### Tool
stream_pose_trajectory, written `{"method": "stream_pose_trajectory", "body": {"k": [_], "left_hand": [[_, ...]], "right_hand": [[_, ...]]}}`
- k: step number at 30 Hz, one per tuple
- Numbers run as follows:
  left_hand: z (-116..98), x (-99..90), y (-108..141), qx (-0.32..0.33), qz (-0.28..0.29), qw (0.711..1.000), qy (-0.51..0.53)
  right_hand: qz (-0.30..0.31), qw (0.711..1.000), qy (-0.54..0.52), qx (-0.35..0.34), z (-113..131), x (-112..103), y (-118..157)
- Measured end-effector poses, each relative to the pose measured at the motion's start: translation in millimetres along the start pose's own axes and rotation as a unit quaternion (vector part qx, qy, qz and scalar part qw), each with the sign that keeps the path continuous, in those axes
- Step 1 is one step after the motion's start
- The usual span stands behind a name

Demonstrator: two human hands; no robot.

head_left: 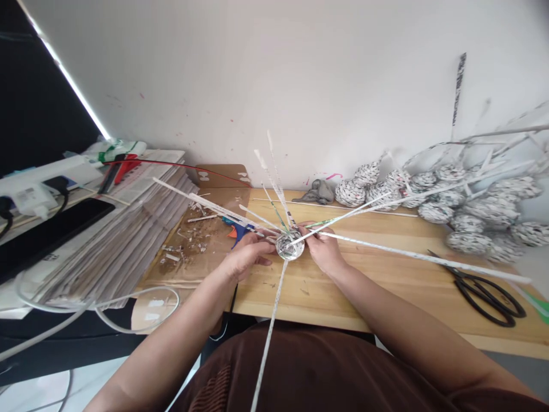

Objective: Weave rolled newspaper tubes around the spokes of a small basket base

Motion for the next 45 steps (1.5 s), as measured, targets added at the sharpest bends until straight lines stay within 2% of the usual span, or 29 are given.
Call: {"method": "stream_pose_trajectory", "body": {"k": [3, 5, 6, 9, 16, 22, 30, 35, 45], "left_hand": [[-2.5, -0.6, -8.2, 0.046, -0.063, 0.994, -0.079], [-6.1, -5.7, -10.7, 0.097, -0.131, 0.980, -0.117], [-7.0, -5.7, -12.1, 0.117, -0.144, 0.975, -0.123], [-8.8, -4.1, -13.8, 0.148, -0.157, 0.967, -0.136], [-5.5, -6.4, -11.3, 0.149, -0.195, 0.964, -0.100], [-6.7, -5.0, -10.8, 0.167, -0.189, 0.966, -0.058], [-15.8, -1.2, -9.2, 0.193, -0.201, 0.948, -0.156], [-15.0, -1.5, -10.8, 0.187, -0.220, 0.940, -0.182], [-4.9, 2.8, -26.4, 0.158, -0.122, 0.976, -0.091]], "right_hand": [[0.014, 1.000, 0.007, 0.002, 4.5, 2.6, 2.1], [0.029, 1.000, 0.001, 0.010, 4.7, 6.3, 3.6], [0.033, 0.999, -0.004, 0.013, 4.3, 7.6, 4.3], [0.023, 0.999, -0.030, 0.031, -0.4, 7.8, 5.7], [0.002, 0.998, -0.045, 0.033, -1.8, 5.3, 8.0], [0.013, 0.994, -0.088, 0.058, -6.0, 8.7, 8.9], [-0.018, 0.966, -0.226, 0.125, -21.3, 19.9, 15.6], [-0.030, 0.961, -0.238, 0.137, -23.8, 18.5, 17.2], [-0.027, 0.971, -0.206, 0.122, -19.6, 16.6, 18.6]]}}
Point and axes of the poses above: each hand's wrist, its own y-axis away from the middle knuckle, its own x-axis out of the palm, z = x × y, the point moved 8 cm from there along -y, towards the middle knuckle, and after that the axes turned 7 degrees about z, right-handed, at the moved point
